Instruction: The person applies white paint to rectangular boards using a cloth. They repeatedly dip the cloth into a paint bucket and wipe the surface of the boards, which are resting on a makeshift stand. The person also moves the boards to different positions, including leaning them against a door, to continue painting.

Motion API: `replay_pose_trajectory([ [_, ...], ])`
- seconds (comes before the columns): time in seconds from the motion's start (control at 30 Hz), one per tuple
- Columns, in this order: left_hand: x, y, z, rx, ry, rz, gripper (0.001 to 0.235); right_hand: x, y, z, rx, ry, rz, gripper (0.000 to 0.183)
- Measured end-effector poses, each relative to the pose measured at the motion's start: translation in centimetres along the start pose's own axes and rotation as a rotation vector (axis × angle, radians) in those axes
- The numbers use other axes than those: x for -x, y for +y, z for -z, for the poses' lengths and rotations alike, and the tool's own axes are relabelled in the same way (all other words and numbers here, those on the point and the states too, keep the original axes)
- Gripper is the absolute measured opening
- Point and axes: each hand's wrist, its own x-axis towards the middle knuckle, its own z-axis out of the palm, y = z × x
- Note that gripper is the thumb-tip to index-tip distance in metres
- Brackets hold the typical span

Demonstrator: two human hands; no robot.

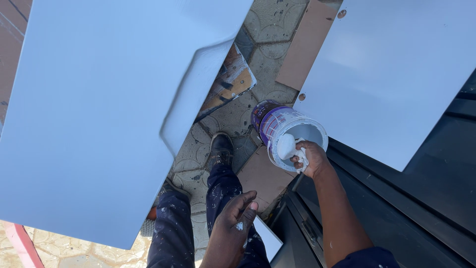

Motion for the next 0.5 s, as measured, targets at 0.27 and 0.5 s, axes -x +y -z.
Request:
replay_pose_trajectory([
  [0.27,1.0,0.9,1.8,0.044,-0.018,0.059,0.046,2.1,-2.9,-1.6,0.176,0.186,-0.153,0.026],
  [0.5,2.7,0.8,4.2,0.100,-0.002,0.018,0.046,1.3,-2.4,0.1,0.221,-0.033,-0.258,0.027],
])
